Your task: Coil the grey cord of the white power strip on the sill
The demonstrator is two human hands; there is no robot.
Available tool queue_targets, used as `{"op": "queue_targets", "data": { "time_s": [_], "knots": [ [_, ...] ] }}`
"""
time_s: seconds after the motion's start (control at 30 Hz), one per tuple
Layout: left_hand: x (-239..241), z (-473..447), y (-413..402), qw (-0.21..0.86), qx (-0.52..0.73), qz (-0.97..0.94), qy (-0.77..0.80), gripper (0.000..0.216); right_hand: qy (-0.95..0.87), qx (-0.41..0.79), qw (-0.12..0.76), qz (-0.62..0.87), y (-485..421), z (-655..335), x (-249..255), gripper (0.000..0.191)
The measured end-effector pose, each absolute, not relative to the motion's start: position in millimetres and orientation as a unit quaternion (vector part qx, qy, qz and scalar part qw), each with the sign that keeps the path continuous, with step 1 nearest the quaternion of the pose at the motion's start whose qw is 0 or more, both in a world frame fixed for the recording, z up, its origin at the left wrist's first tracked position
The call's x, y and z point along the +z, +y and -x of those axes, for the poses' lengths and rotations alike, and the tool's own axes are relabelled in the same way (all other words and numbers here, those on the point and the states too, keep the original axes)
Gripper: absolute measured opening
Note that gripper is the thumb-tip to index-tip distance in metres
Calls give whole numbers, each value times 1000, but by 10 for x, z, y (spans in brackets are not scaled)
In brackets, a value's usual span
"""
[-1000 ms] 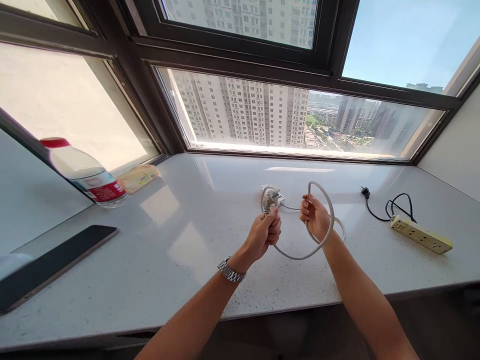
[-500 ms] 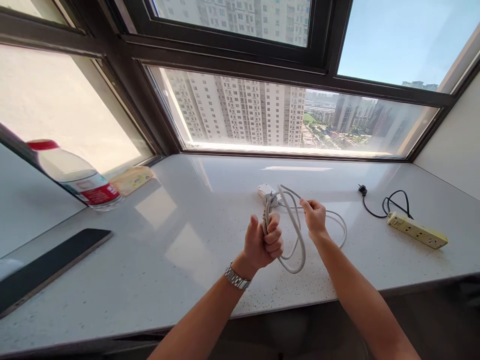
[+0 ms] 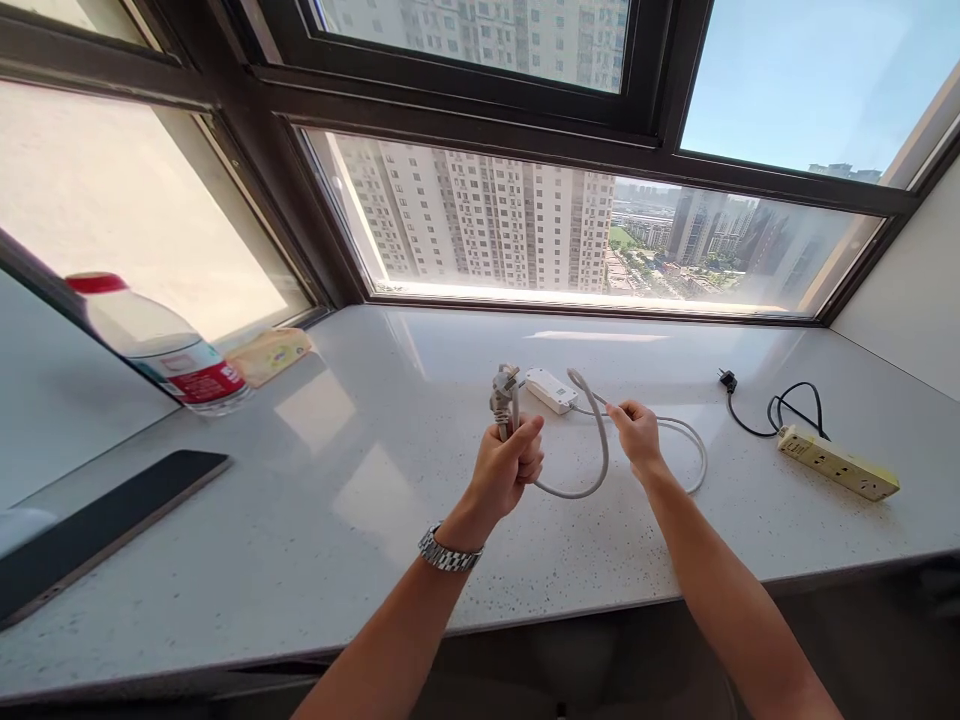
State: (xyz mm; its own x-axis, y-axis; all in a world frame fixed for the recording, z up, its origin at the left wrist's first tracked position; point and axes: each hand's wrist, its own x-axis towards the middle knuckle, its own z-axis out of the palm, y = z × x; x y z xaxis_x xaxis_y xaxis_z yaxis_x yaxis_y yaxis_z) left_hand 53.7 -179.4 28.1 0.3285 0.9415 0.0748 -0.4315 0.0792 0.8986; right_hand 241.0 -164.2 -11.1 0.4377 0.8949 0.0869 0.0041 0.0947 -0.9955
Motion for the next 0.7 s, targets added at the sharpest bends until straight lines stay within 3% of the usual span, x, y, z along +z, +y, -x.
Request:
{"op": "queue_targets", "data": {
  "time_s": [0.1,0.17,0.3,0.43,0.57,0.7],
  "knots": [
    [390,-286,-1706,586,537,-526,303,65,-327,462,578,587,-1596,-2637,-92,24],
    [432,-76,-1639,468,549,-617,315,65,-299,505,559,586,-1562,-2807,-77,18],
    [369,208,-1580,258,472,-779,323,64,-256,588,541,544,-1526,-2998,-24,19],
    [147,121,-1680,202,308,-880,299,55,-233,626,574,474,-1517,-2885,21,21],
    [-73,-176,-1847,127,225,-937,235,43,-163,632,638,409,-1499,-2727,15,18],
    [-160,-412,-1968,166,156,-959,168,45,-138,596,673,416,-1512,-2728,25,17]
  ]
}}
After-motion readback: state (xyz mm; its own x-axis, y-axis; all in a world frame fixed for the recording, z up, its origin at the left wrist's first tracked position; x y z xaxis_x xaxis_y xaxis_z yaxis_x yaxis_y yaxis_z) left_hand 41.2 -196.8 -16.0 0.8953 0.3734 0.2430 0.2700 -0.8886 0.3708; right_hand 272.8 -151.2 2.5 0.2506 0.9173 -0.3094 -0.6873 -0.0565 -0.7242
